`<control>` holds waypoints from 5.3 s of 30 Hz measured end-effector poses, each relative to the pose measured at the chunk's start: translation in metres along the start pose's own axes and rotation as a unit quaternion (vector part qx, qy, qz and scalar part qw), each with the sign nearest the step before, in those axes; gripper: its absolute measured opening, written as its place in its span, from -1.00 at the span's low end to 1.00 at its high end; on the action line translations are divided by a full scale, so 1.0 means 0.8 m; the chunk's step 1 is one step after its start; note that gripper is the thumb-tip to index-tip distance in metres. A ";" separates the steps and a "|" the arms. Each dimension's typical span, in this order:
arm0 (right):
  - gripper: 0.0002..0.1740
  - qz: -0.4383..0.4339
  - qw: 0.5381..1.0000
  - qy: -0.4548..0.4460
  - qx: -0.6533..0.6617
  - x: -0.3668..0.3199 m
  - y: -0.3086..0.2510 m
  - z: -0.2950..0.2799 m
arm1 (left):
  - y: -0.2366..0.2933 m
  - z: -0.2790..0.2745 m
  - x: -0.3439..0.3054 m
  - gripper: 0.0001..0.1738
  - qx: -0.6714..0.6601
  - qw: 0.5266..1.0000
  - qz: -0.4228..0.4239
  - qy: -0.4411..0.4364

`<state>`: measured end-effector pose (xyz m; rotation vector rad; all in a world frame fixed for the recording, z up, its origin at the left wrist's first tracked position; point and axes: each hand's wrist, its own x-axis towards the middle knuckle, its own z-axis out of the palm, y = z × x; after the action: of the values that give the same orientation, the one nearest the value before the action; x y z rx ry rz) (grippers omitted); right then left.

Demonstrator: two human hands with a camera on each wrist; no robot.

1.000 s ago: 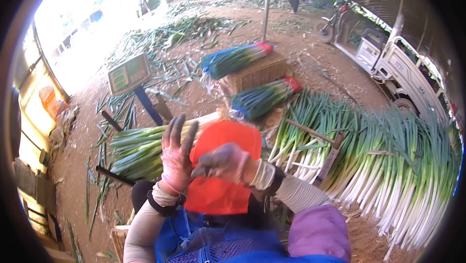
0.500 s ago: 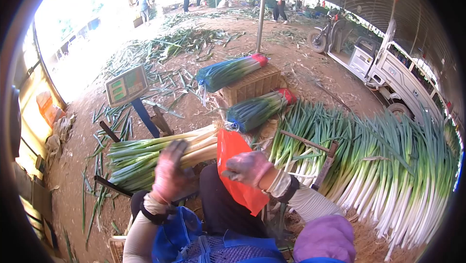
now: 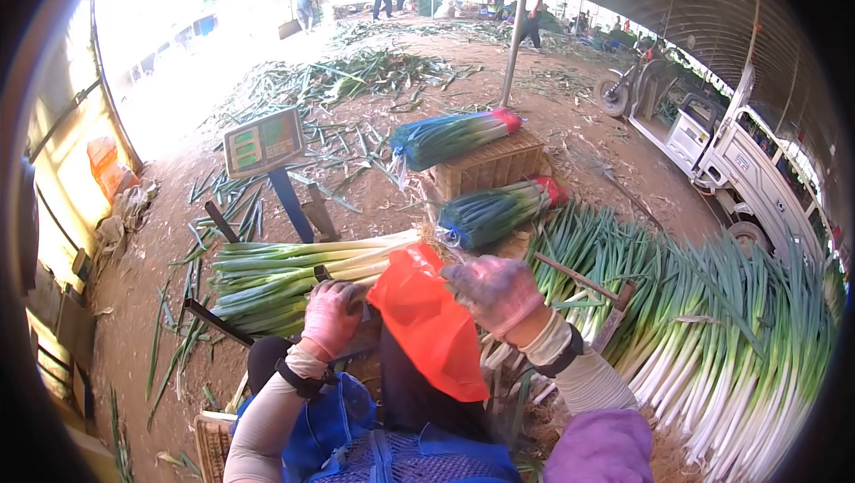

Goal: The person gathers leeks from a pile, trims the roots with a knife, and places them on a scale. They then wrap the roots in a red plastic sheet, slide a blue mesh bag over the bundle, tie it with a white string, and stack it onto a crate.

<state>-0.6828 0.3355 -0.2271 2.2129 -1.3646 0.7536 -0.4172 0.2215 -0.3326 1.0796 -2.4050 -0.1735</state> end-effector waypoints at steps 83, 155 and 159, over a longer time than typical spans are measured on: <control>-0.63 0.461 0.746 -0.224 0.425 -0.278 0.131 0.522 | -0.273 0.467 0.403 -0.71 -0.063 0.792 0.163 -0.584; -0.66 0.598 0.571 -0.399 0.396 -0.289 0.041 0.308 | -0.046 -0.206 0.164 -0.73 -0.161 0.953 0.149 -0.207; -0.67 0.571 0.591 -0.443 0.360 -0.273 0.017 0.263 | -0.115 -0.248 -0.057 -0.58 -0.241 0.920 -0.308 0.006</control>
<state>-0.7289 0.3467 -0.5273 1.9590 -3.7506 0.5401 -0.2336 0.2088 -0.2057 1.5245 -1.7789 -0.9130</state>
